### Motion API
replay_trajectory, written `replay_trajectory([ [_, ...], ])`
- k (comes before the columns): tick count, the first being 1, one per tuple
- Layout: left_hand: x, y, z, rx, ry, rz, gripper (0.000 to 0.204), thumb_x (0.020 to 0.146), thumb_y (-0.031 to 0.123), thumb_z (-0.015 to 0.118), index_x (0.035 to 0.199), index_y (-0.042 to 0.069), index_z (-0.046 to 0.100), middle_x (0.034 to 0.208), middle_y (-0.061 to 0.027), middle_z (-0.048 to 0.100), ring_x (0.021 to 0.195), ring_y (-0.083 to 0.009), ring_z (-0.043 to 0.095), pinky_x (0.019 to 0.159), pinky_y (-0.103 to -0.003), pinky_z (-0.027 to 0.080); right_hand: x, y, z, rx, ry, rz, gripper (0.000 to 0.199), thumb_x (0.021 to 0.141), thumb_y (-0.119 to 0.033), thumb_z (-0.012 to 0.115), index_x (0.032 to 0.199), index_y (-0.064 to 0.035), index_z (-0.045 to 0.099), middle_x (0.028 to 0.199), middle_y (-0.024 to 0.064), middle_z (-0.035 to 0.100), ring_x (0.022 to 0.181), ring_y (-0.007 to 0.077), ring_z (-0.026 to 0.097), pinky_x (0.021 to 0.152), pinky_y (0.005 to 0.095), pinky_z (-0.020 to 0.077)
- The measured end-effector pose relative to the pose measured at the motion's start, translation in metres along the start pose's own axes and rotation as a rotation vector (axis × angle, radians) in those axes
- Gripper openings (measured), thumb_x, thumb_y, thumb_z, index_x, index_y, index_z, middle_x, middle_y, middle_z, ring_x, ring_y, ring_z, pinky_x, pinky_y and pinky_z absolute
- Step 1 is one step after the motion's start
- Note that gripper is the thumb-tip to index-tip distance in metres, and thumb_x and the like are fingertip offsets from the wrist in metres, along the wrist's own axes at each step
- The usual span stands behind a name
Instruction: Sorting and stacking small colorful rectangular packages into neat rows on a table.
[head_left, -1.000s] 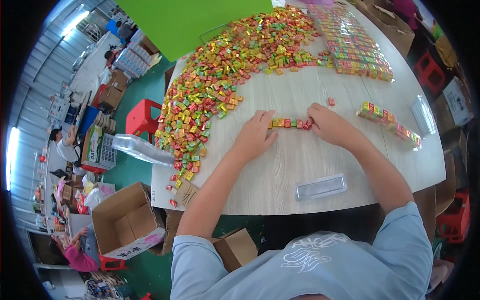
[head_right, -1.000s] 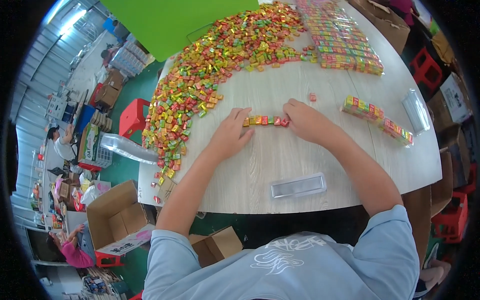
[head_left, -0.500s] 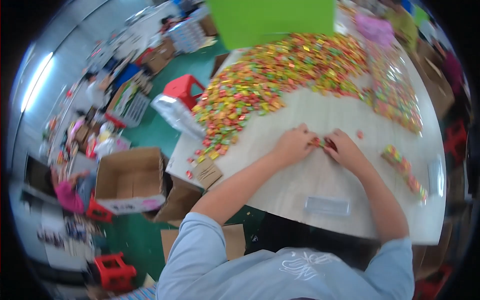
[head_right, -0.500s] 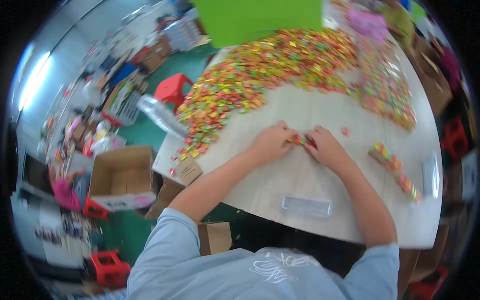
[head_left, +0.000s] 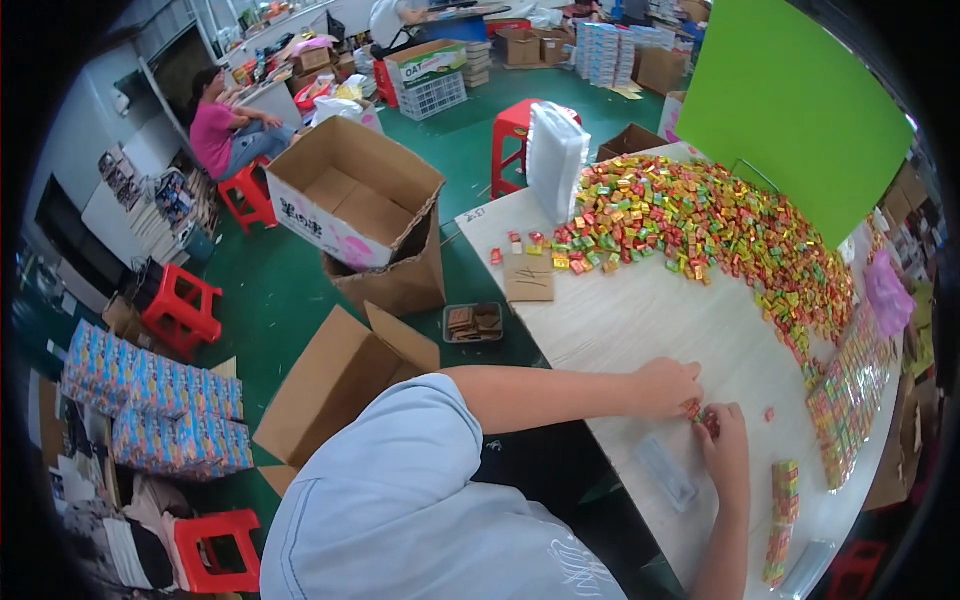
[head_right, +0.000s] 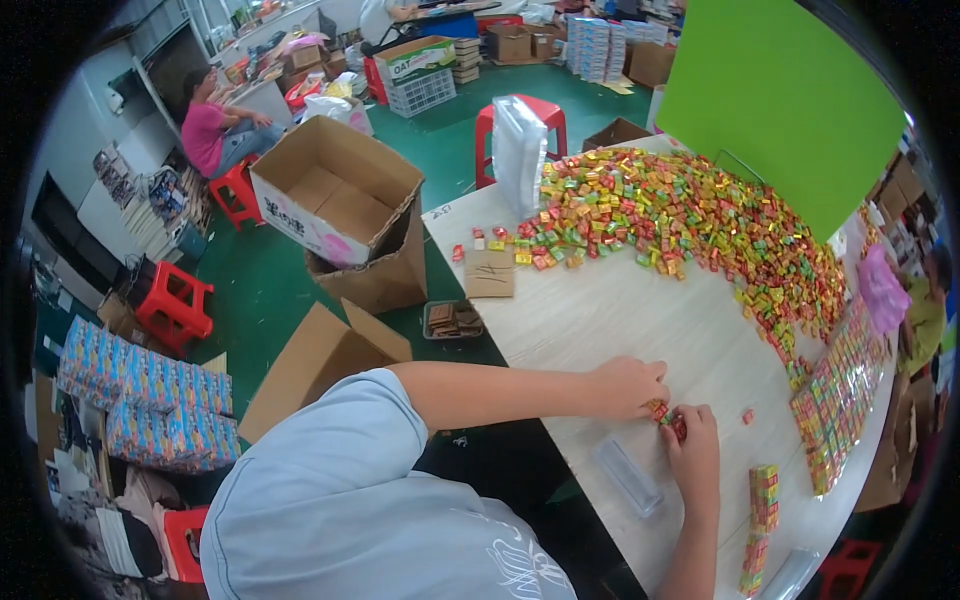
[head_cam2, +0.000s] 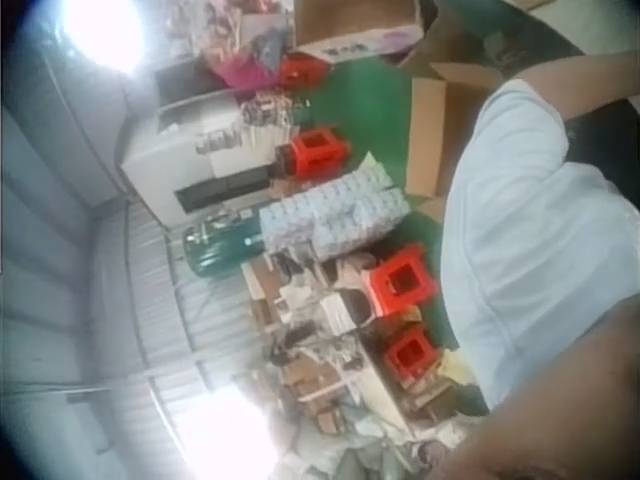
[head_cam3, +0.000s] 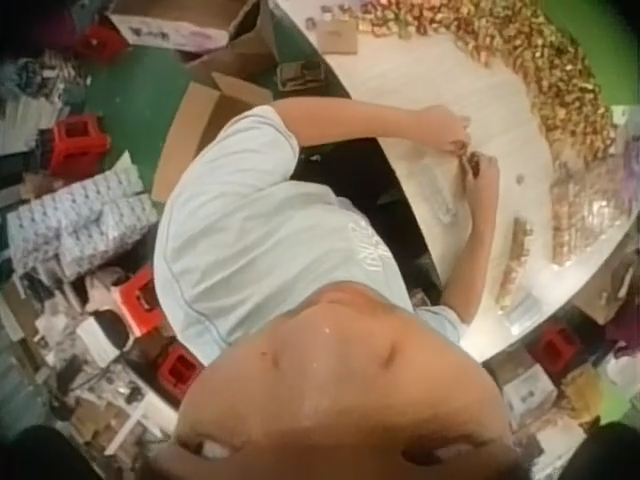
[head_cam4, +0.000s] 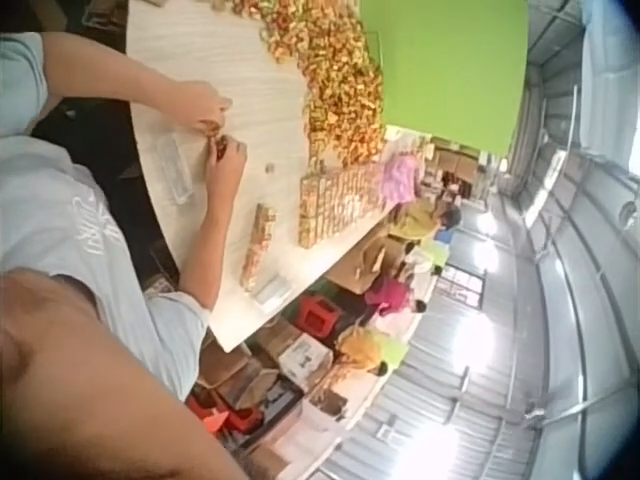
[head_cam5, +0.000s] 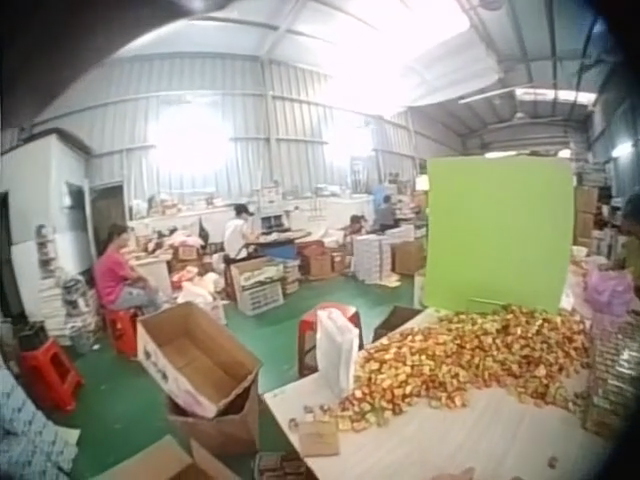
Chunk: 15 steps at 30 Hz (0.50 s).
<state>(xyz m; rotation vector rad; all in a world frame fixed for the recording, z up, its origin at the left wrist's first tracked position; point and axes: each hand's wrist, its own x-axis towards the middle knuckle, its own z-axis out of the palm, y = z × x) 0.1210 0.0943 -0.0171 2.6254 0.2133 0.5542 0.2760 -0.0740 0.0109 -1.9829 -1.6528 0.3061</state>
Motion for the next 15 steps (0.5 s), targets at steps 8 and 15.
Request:
replay_trajectory([
  [8, -0.006, 0.027, -0.016, 0.014, -0.063, -0.007, 0.019, 0.088, 0.032, 0.072, 0.096, 0.016, 0.078, 0.094, -0.0147, 0.067, 0.087, -0.0347, 0.069, 0.074, -0.046, 0.057, -0.019, -0.024, -0.017, -0.121, 0.038, 0.022, 0.019, 0.088, -0.008, 0.075, 0.1, -0.0024, 0.062, 0.089, 0.0151, 0.058, 0.088, 0.0328, 0.059, 0.081, 0.0416, 0.0486],
  [15, -0.028, 0.071, -0.048, -0.059, -0.035, 0.048, 0.022, 0.087, 0.023, 0.079, 0.109, 0.017, 0.078, 0.1, -0.0087, 0.064, 0.083, -0.0306, 0.069, 0.073, -0.041, 0.056, -0.06, -0.063, -0.035, -0.035, 0.069, 0.115, 0.029, 0.088, -0.011, 0.078, 0.114, -0.0036, 0.068, 0.105, 0.012, 0.061, 0.101, 0.0321, 0.061, 0.09, 0.04, 0.0508],
])
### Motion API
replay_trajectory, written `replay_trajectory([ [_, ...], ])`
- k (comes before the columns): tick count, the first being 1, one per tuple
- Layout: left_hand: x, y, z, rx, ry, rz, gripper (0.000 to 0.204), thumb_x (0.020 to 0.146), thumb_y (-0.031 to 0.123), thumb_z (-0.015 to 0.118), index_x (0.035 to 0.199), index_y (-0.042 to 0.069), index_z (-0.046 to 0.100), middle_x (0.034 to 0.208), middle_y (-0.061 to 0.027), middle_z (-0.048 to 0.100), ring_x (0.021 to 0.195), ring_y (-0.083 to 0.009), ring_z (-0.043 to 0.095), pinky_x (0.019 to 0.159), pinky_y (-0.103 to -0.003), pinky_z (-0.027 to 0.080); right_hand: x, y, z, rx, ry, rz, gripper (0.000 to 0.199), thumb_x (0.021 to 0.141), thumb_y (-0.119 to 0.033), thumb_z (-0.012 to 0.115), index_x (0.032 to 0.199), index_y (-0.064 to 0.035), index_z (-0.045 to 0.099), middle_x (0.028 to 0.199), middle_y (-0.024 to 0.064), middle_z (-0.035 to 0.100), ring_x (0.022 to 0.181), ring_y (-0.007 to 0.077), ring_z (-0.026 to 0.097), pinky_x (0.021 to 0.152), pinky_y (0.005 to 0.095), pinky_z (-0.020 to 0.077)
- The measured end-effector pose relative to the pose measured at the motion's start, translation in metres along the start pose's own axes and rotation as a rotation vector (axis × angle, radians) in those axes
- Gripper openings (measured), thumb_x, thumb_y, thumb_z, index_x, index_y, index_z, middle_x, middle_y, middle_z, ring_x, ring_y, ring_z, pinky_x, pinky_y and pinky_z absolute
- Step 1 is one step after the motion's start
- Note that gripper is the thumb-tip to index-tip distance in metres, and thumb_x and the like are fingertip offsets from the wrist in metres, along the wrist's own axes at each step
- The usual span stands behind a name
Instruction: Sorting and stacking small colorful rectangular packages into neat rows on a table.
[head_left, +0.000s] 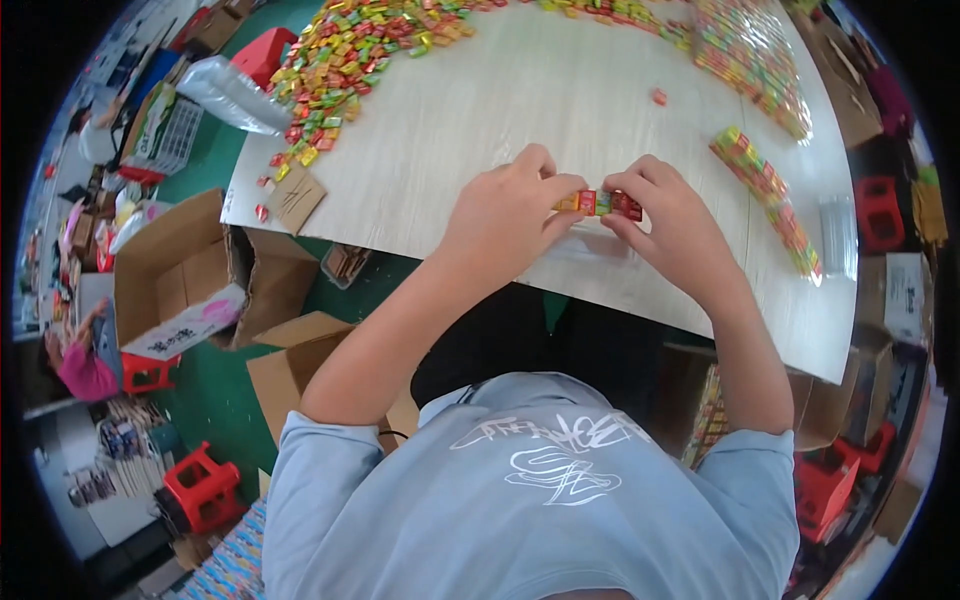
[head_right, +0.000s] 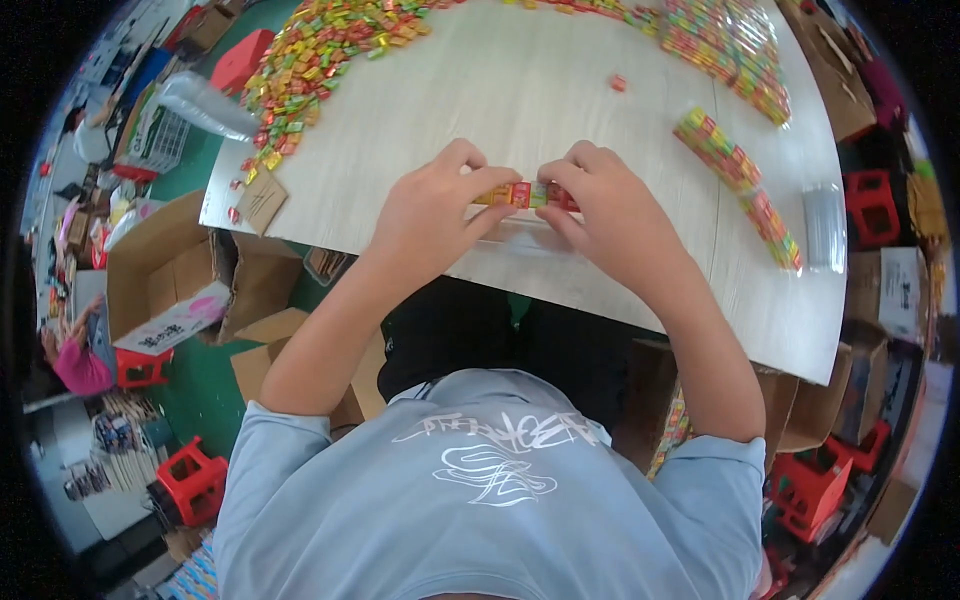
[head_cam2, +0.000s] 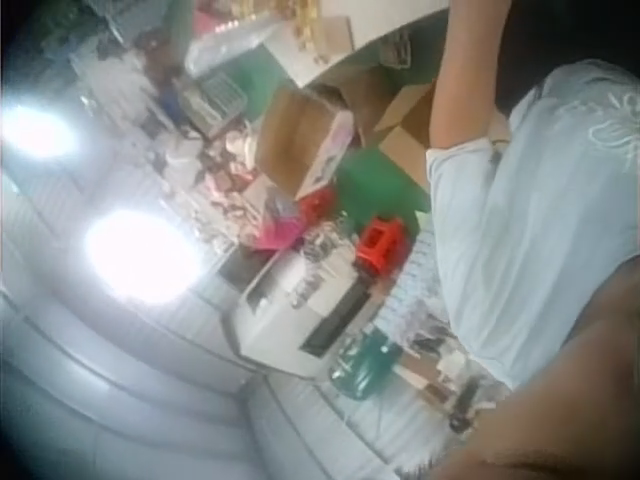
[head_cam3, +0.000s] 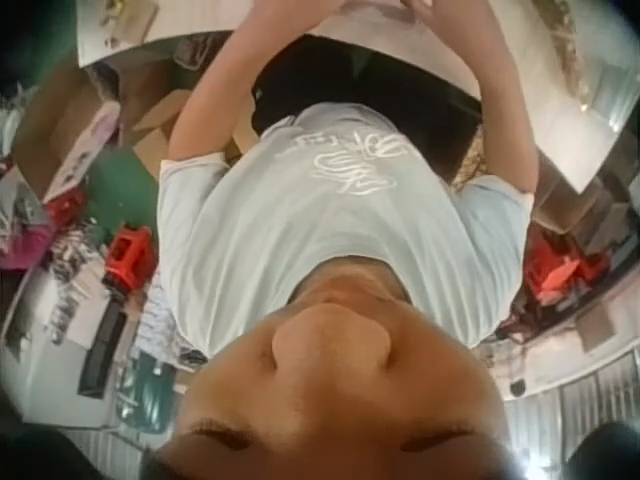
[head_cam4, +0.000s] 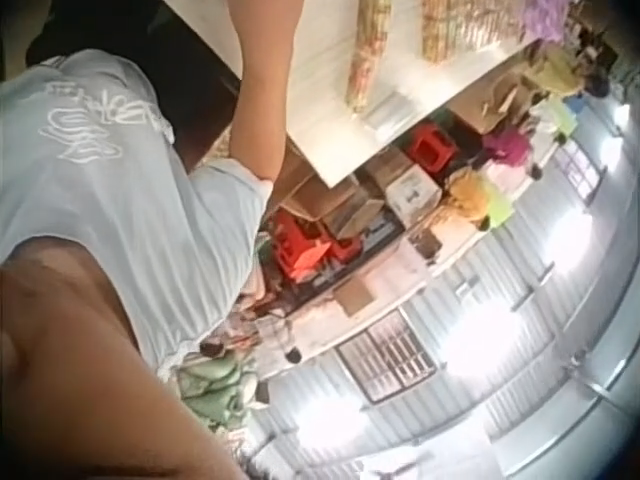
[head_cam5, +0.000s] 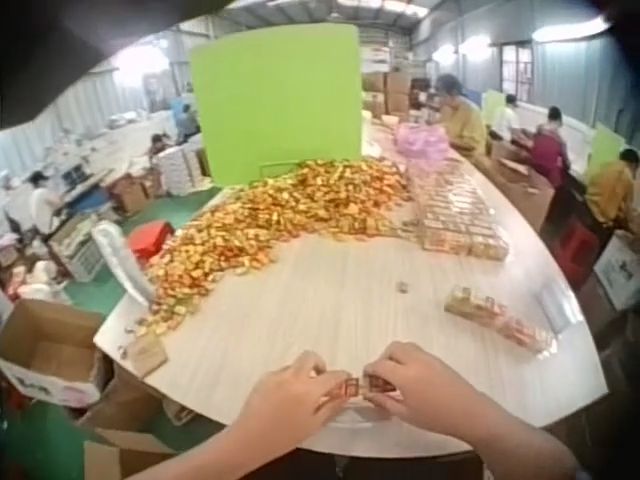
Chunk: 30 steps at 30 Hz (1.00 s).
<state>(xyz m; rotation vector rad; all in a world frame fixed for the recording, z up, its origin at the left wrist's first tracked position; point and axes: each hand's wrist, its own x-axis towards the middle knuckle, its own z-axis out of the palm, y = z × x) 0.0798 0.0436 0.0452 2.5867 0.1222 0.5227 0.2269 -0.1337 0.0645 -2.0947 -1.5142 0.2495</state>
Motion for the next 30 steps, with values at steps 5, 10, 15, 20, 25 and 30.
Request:
replay_trajectory([
  [5, -0.014, 0.002, 0.021, 0.028, -0.038, 0.043, 0.026, 0.084, 0.021, 0.082, 0.108, 0.015, 0.075, 0.098, -0.0077, 0.06, 0.081, -0.0272, 0.068, 0.072, -0.039, 0.056, -0.024, 0.005, 0.013, 0.004, -0.008, 0.049, 0.031, 0.087, -0.012, 0.078, 0.115, -0.0021, 0.068, 0.106, 0.0127, 0.06, 0.101, 0.0328, 0.061, 0.091, 0.0404, 0.0511],
  [10, -0.036, 0.007, 0.026, 0.065, -0.017, 0.042, 0.029, 0.083, 0.022, 0.081, 0.11, 0.013, 0.072, 0.099, -0.0075, 0.059, 0.081, -0.0267, 0.067, 0.073, -0.039, 0.055, -0.04, -0.002, 0.03, 0.047, -0.023, 0.069, 0.033, 0.086, -0.01, 0.078, 0.116, -0.0017, 0.067, 0.108, 0.0132, 0.061, 0.104, 0.0332, 0.06, 0.093, 0.0413, 0.0514],
  [15, -0.049, 0.008, 0.031, 0.088, 0.042, 0.087, 0.039, 0.082, 0.022, 0.082, 0.116, 0.01, 0.068, 0.105, -0.008, 0.059, 0.092, -0.0272, 0.064, 0.081, -0.04, 0.052, -0.053, -0.006, 0.041, -0.015, 0.117, 0.069, 0.04, 0.086, -0.008, 0.078, 0.124, -0.0044, 0.064, 0.119, 0.0134, 0.06, 0.113, 0.035, 0.059, 0.096, 0.0423, 0.051],
  [20, -0.077, 0.005, 0.037, 0.197, 0.041, 0.041, 0.052, 0.085, 0.022, 0.08, 0.134, 0.009, 0.066, 0.139, -0.0064, 0.063, 0.112, -0.0305, 0.059, 0.099, -0.044, 0.044, -0.078, -0.008, 0.06, -0.068, 0.21, 0.089, 0.041, 0.087, -0.006, 0.074, 0.127, -0.0057, 0.064, 0.128, 0.0116, 0.06, 0.118, 0.0354, 0.057, 0.101, 0.0443, 0.0485],
  [25, -0.087, 0.0, 0.044, 0.215, 0.08, 0.055, 0.05, 0.089, 0.018, 0.075, 0.137, 0.008, 0.064, 0.151, -0.0078, 0.059, 0.133, -0.0308, 0.054, 0.105, -0.044, 0.041, -0.091, -0.008, 0.072, -0.232, 0.272, 0.1, 0.042, 0.086, -0.007, 0.074, 0.128, -0.0068, 0.066, 0.137, 0.0098, 0.06, 0.122, 0.0331, 0.057, 0.106, 0.0459, 0.0439],
  [30, -0.088, -0.009, 0.045, 0.153, 0.04, 0.068, 0.048, 0.092, 0.018, 0.071, 0.138, 0.006, 0.062, 0.154, -0.0103, 0.056, 0.141, -0.0321, 0.052, 0.108, -0.044, 0.042, -0.093, -0.008, 0.071, -0.268, 0.321, 0.111, 0.043, 0.085, -0.007, 0.075, 0.127, -0.0077, 0.067, 0.135, 0.008, 0.064, 0.123, 0.0322, 0.056, 0.107, 0.0449, 0.0414],
])
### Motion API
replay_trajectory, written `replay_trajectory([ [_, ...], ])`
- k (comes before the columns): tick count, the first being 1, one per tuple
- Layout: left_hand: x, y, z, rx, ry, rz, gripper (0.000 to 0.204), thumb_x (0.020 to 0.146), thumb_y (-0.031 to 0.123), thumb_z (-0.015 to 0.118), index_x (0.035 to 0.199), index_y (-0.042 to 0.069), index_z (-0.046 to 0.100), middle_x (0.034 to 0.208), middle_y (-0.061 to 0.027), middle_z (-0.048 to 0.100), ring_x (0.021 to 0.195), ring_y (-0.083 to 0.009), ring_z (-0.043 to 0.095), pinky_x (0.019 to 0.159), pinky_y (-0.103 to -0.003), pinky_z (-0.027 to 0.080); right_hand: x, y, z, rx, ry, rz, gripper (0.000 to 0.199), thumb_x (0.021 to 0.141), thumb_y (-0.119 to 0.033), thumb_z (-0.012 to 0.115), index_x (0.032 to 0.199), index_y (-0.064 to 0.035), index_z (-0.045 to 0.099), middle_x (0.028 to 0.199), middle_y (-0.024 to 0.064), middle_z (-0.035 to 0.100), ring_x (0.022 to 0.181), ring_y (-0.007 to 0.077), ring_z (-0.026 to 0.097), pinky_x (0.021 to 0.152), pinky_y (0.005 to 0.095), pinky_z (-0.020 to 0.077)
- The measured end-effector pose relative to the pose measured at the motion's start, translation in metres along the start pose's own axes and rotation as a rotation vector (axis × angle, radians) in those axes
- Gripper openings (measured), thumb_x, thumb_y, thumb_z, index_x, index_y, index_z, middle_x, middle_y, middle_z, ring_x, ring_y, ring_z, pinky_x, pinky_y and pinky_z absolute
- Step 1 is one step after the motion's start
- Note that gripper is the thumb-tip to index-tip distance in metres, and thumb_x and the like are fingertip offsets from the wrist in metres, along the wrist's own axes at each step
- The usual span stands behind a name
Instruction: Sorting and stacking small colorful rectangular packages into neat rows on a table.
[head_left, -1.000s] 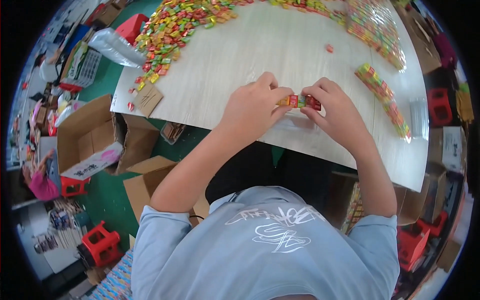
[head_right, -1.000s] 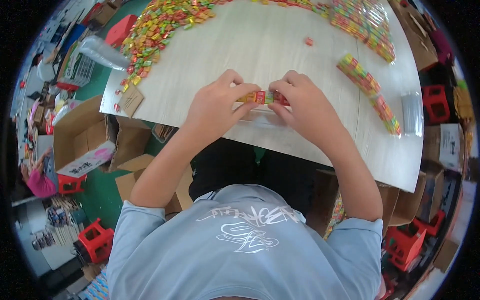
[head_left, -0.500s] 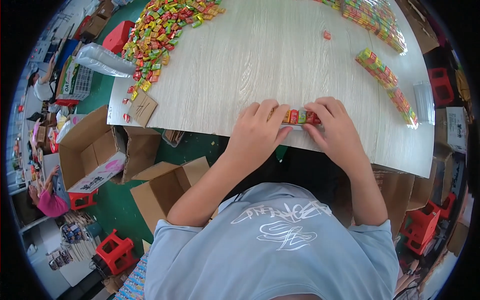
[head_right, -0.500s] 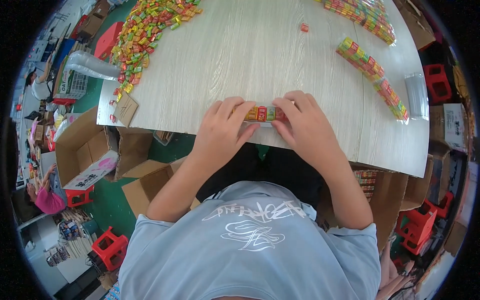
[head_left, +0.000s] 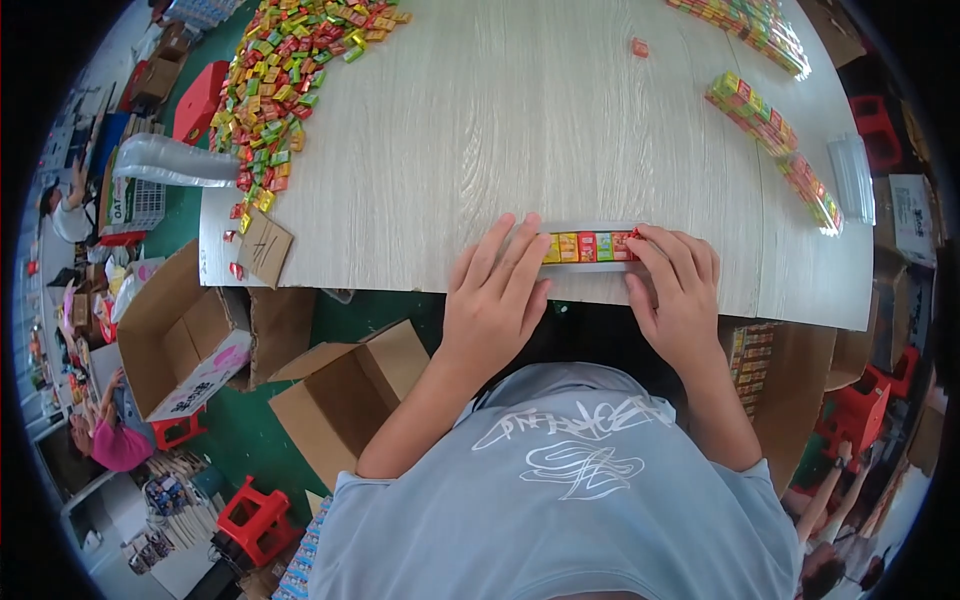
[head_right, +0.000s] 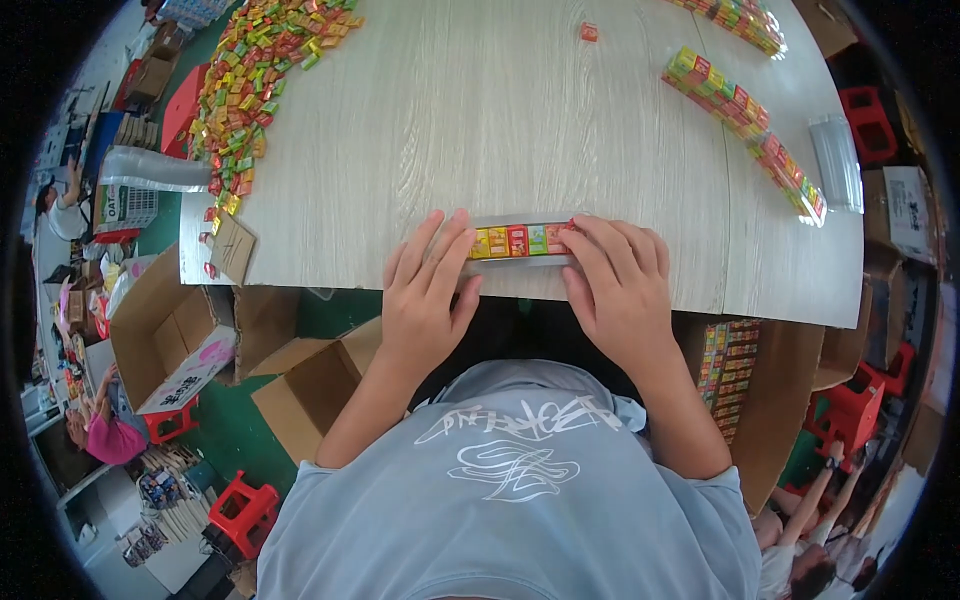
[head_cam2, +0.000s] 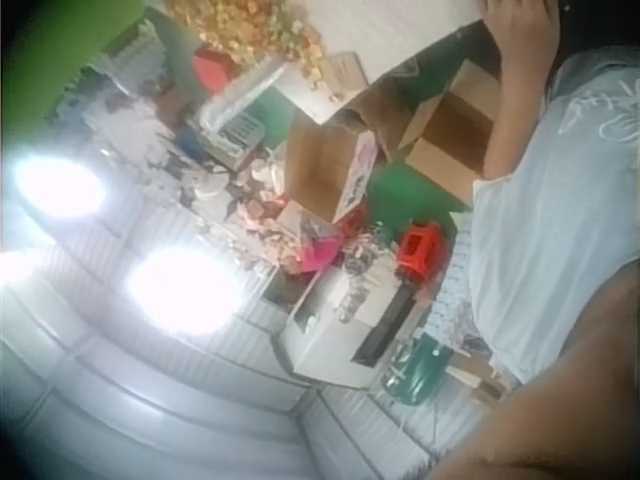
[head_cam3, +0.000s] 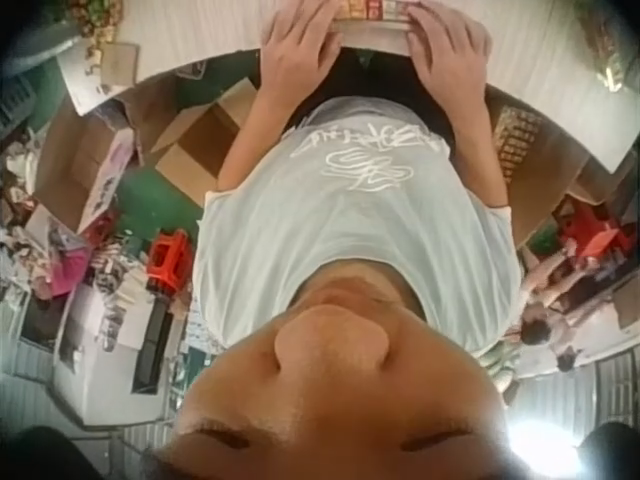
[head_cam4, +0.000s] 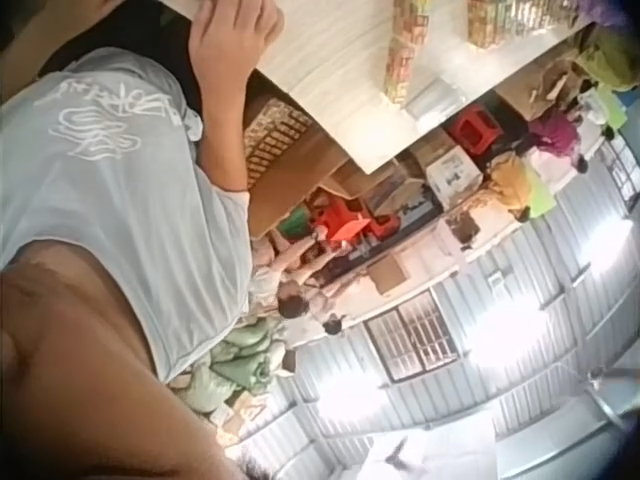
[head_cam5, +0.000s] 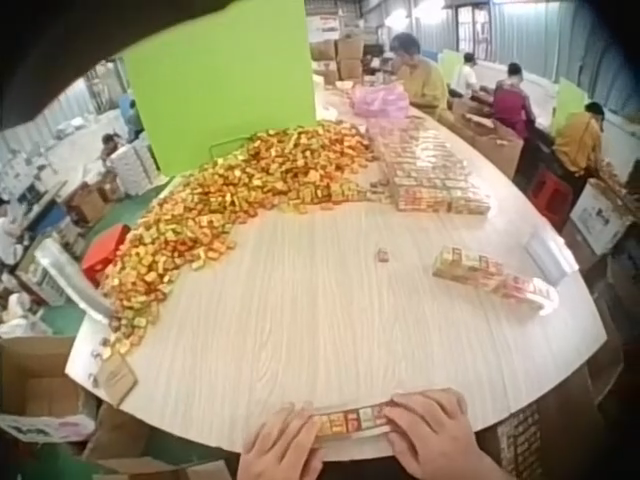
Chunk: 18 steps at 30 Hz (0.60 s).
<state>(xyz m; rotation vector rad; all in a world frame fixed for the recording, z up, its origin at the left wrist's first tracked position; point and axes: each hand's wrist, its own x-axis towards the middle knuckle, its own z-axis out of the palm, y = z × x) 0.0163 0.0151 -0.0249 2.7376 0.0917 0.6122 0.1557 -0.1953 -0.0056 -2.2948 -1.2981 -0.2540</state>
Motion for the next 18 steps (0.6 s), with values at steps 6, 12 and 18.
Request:
replay_trajectory([
  [6, 0.003, -0.003, -0.002, -0.109, -0.009, -0.021, 0.051, 0.089, 0.013, 0.074, 0.138, 0.006, 0.061, 0.149, -0.0113, 0.06, 0.137, -0.034, 0.055, 0.109, -0.045, 0.042, -0.002, 0.002, -0.002, 0.114, -0.039, 0.053, 0.042, 0.085, -0.007, 0.075, 0.126, -0.0069, 0.067, 0.134, 0.0091, 0.064, 0.119, 0.0327, 0.057, 0.106, 0.0436, 0.043],
  [12, 0.015, -0.007, -0.01, -0.117, -0.007, -0.017, 0.048, 0.092, 0.02, 0.072, 0.136, 0.007, 0.061, 0.143, -0.0089, 0.06, 0.131, -0.0303, 0.056, 0.105, -0.045, 0.044, 0.003, 0.002, -0.007, 0.166, -0.077, 0.083, 0.041, 0.083, -0.005, 0.078, 0.123, -0.0063, 0.067, 0.128, 0.0093, 0.066, 0.118, 0.0328, 0.058, 0.102, 0.0437, 0.0463],
  [18, 0.02, -0.01, -0.02, -0.218, -0.053, -0.069, 0.056, 0.091, 0.02, 0.075, 0.142, 0.007, 0.055, 0.139, -0.0127, 0.059, 0.127, -0.033, 0.056, 0.106, -0.046, 0.044, 0.004, 0.01, -0.007, 0.035, -0.065, -0.065, 0.035, 0.083, -0.006, 0.079, 0.117, -0.0068, 0.072, 0.132, 0.0077, 0.068, 0.115, 0.032, 0.06, 0.099, 0.0432, 0.0486],
])
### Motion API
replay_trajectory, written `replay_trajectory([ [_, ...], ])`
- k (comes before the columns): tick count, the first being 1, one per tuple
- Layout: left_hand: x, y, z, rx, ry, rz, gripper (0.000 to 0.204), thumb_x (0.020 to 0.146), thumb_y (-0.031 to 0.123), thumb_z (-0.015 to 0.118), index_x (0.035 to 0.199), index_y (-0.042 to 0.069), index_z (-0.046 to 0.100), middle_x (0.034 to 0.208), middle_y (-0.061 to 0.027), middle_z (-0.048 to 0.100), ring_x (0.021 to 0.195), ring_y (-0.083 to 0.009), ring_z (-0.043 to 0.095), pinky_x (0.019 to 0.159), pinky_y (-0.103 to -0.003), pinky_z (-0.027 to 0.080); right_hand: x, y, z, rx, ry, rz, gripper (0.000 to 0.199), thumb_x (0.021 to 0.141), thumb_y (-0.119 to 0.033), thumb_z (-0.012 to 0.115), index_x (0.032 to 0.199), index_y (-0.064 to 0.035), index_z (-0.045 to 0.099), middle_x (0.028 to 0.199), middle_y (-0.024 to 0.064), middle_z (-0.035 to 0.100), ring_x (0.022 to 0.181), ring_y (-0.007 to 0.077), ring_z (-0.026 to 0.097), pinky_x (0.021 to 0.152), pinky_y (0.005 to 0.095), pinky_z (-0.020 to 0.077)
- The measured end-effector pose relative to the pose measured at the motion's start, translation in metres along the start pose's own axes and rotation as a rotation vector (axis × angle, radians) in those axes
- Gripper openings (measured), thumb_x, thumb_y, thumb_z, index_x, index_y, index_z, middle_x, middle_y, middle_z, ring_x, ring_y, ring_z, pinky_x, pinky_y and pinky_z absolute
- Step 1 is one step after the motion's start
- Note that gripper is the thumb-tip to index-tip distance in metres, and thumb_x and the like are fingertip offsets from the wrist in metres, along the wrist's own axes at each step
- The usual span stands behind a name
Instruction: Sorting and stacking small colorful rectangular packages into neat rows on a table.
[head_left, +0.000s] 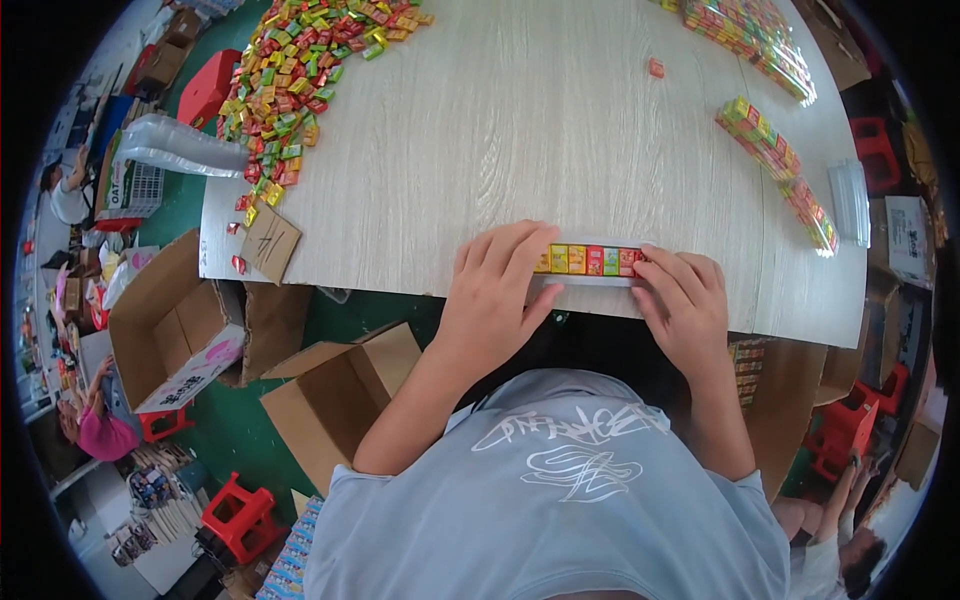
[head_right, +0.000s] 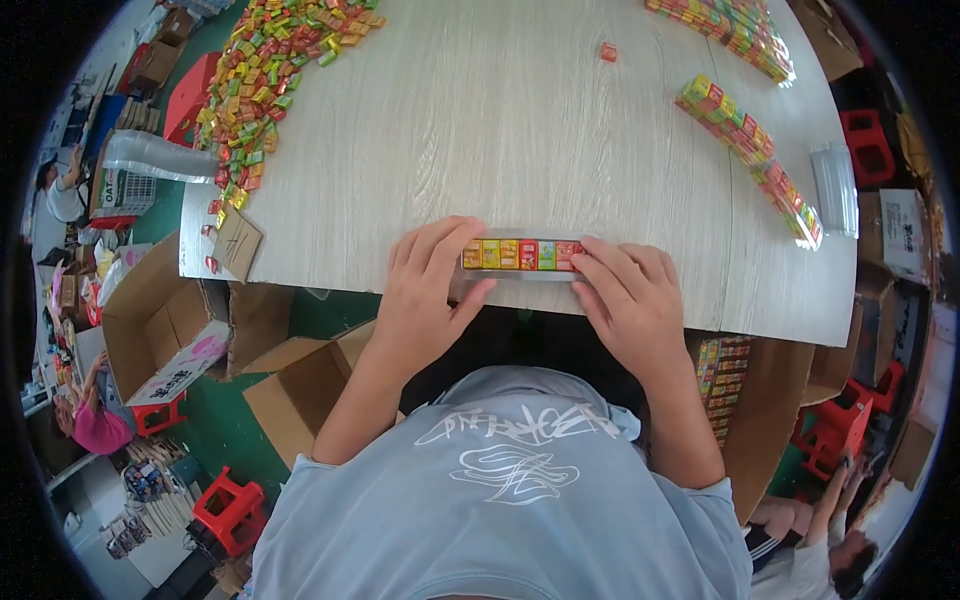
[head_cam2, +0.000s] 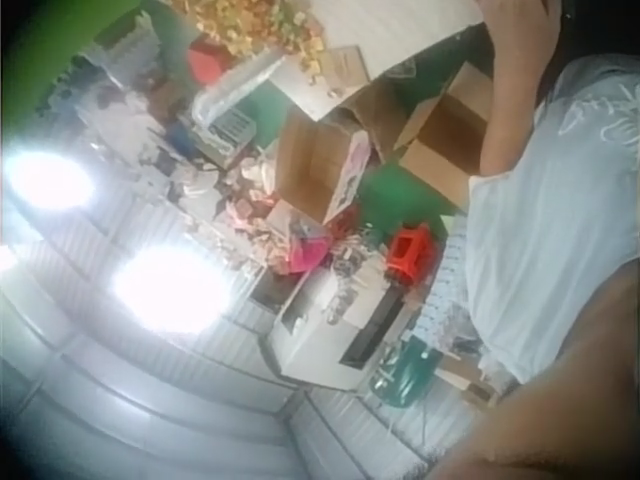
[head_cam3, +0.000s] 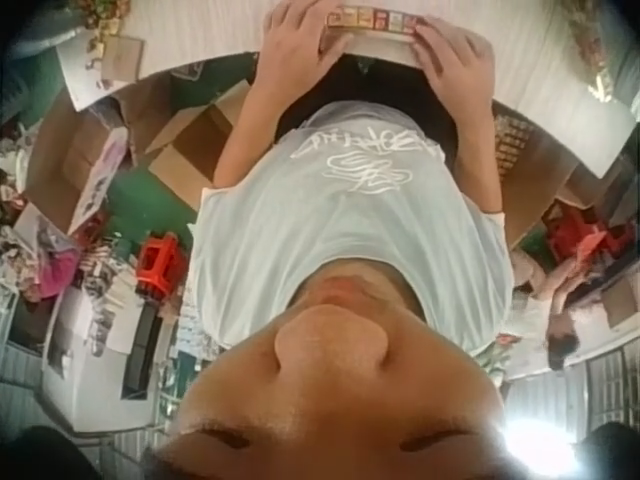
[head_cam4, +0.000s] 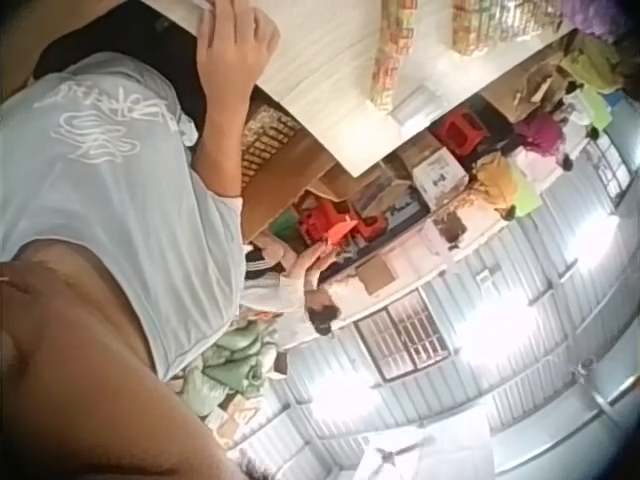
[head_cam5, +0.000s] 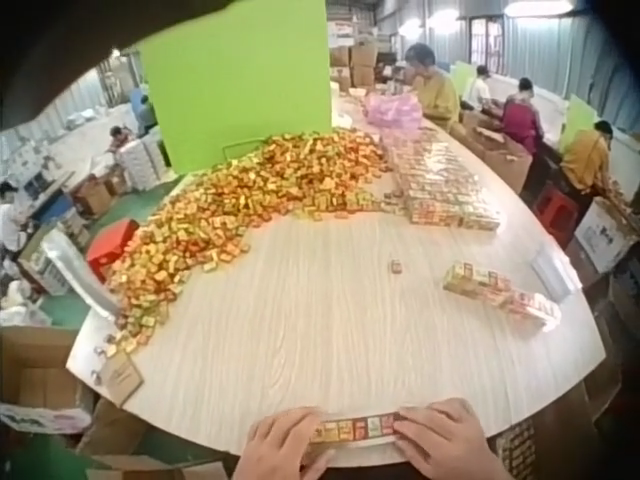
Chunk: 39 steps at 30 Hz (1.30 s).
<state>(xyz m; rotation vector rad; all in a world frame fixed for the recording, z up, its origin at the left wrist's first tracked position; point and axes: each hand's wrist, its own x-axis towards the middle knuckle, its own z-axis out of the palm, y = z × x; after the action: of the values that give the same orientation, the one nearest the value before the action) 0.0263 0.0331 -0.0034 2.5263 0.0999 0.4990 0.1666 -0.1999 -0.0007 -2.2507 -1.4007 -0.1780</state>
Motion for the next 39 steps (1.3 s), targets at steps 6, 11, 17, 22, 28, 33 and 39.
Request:
replay_trajectory([
  [6, 0.006, -0.006, -0.007, -0.143, -0.06, -0.078, 0.062, 0.088, 0.019, 0.079, 0.143, 0.007, 0.055, 0.138, -0.0149, 0.059, 0.127, -0.0373, 0.054, 0.109, -0.047, 0.043, 0.002, -0.007, 0.003, 0.024, 0.012, 0.073, 0.033, 0.085, -0.007, 0.077, 0.117, -0.0064, 0.072, 0.14, 0.0088, 0.064, 0.123, 0.034, 0.059, 0.104, 0.0437, 0.0473],
  [11, 0.01, -0.009, -0.011, -0.071, -0.12, -0.017, 0.065, 0.087, 0.022, 0.079, 0.144, 0.007, 0.053, 0.133, -0.0145, 0.057, 0.124, -0.0351, 0.054, 0.107, -0.047, 0.043, 0.005, -0.004, -0.005, 0.088, -0.062, 0.101, 0.037, 0.086, -0.008, 0.076, 0.122, -0.0064, 0.068, 0.14, 0.0118, 0.062, 0.125, 0.0366, 0.058, 0.108, 0.0447, 0.0454],
  [17, 0.02, 0.0, -0.015, 0.002, -0.156, 0.049, 0.058, 0.085, 0.023, 0.081, 0.14, 0.018, 0.061, 0.132, -0.0118, 0.057, 0.13, -0.0333, 0.05, 0.109, -0.047, 0.042, 0.016, -0.001, -0.007, 0.14, -0.08, 0.13, 0.043, 0.087, -0.009, 0.075, 0.128, -0.0063, 0.063, 0.137, 0.0148, 0.06, 0.127, 0.038, 0.056, 0.109, 0.0456, 0.0443],
  [22, 0.026, 0.003, -0.005, 0.038, -0.178, 0.083, 0.054, 0.085, 0.024, 0.08, 0.137, 0.02, 0.064, 0.132, -0.0108, 0.058, 0.128, -0.0323, 0.053, 0.107, -0.047, 0.042, 0.016, 0.001, -0.005, 0.181, -0.121, 0.146, 0.044, 0.088, -0.012, 0.075, 0.129, -0.0058, 0.063, 0.137, 0.0153, 0.06, 0.128, 0.0377, 0.056, 0.11, 0.0456, 0.0441],
  [28, 0.02, -0.003, 0.014, 0.059, -0.065, 0.153, 0.05, 0.08, 0.022, 0.081, 0.128, 0.02, 0.068, 0.128, -0.0083, 0.06, 0.12, -0.0278, 0.058, 0.102, -0.044, 0.045, 0.01, 0.007, 0.005, 0.184, -0.105, 0.153, 0.044, 0.088, -0.013, 0.076, 0.13, -0.007, 0.064, 0.137, 0.0151, 0.06, 0.127, 0.0374, 0.056, 0.109, 0.0462, 0.0439],
  [33, 0.02, 0.006, 0.003, 0.092, -0.091, 0.147, 0.048, 0.08, 0.022, 0.081, 0.126, 0.019, 0.069, 0.127, -0.0075, 0.06, 0.12, -0.0267, 0.058, 0.101, -0.043, 0.045, 0.014, -0.001, -0.004, 0.143, -0.104, 0.152, 0.042, 0.089, -0.014, 0.076, 0.129, -0.0073, 0.065, 0.136, 0.015, 0.06, 0.127, 0.0373, 0.056, 0.109, 0.0461, 0.0437],
  [39, 0.017, 0.003, 0.009, 0.062, -0.101, 0.154, 0.045, 0.082, 0.022, 0.079, 0.125, 0.017, 0.07, 0.127, -0.0086, 0.061, 0.12, -0.0279, 0.059, 0.101, -0.043, 0.045, 0.01, 0.001, 0.0, 0.156, -0.113, 0.135, 0.042, 0.089, -0.015, 0.076, 0.129, -0.007, 0.065, 0.136, 0.0149, 0.06, 0.127, 0.037, 0.056, 0.109, 0.0461, 0.0438],
])
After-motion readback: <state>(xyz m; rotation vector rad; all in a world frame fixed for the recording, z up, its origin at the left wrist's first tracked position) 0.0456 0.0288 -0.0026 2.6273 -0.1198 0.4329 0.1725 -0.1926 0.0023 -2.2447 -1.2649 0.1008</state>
